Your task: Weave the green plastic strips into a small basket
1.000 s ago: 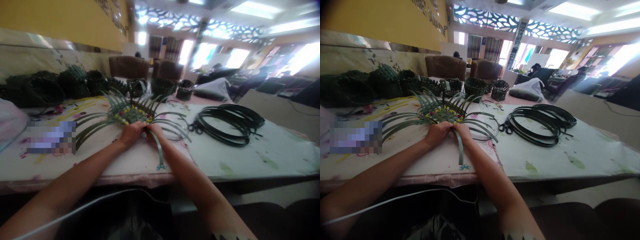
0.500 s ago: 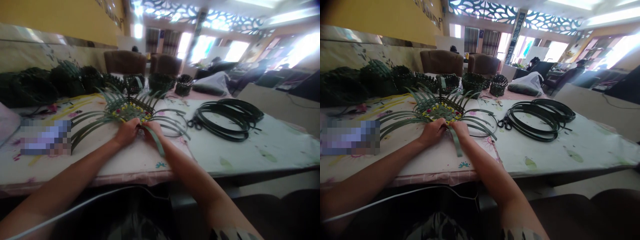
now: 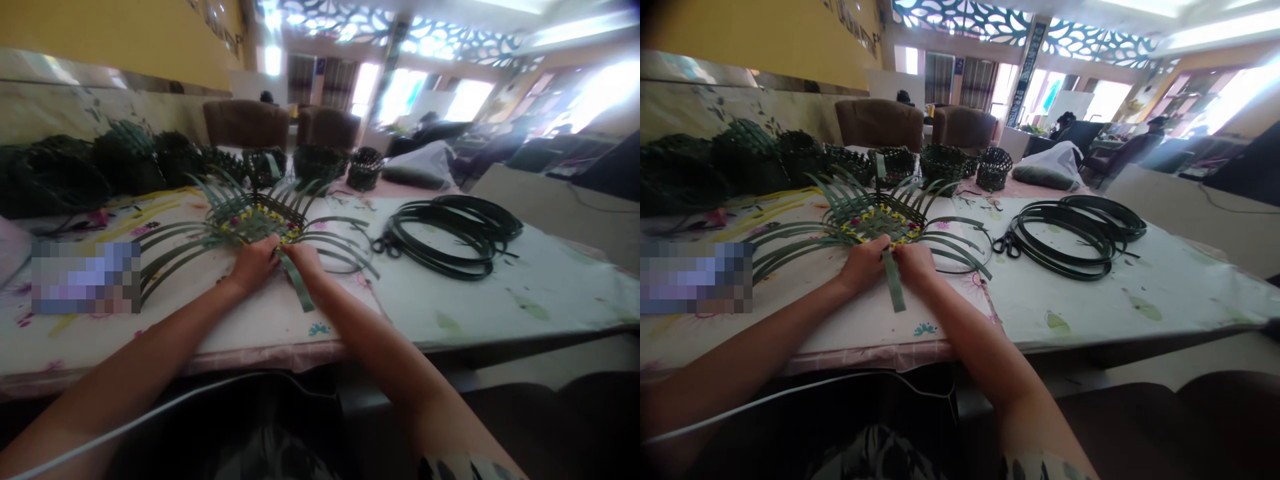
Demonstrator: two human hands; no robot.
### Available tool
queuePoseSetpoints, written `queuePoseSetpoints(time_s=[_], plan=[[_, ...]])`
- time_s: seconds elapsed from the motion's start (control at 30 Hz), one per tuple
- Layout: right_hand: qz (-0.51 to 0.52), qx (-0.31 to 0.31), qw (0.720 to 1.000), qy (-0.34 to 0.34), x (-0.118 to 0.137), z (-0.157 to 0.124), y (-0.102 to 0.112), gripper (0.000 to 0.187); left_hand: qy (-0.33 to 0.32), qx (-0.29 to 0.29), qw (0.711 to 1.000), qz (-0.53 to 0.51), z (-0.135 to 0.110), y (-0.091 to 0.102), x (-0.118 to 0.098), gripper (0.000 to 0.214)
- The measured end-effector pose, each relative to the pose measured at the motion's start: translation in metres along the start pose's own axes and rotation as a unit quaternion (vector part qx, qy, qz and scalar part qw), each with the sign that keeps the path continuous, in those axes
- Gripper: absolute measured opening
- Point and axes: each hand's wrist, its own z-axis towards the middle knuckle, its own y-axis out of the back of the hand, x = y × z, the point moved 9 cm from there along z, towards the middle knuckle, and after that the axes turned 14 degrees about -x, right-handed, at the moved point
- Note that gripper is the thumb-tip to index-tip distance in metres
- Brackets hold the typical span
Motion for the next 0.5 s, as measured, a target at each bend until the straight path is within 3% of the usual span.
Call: queuePoseSetpoints(time_s=[0.1, 0.27, 0.5], plan=[[0.007, -0.003, 1.000, -0.003, 0.000, 0.000, 0.000, 0.028, 0.018, 0.012, 1.000, 0.002, 0.002, 0.000, 0.002, 0.020], [0.049, -0.014, 0.999, 0.009, -0.002, 0.004, -0.004, 0.029, -0.039, 0.052, 0.996, -0.053, 0.002, -0.004, -0.004, 0.024], [0.131, -0.069, 0.989, 0.018, -0.025, -0.009, 0.013, 0.035, -0.035, 0.028, 0.998, -0.048, -0.001, -0.005, 0.003, 0.025]])
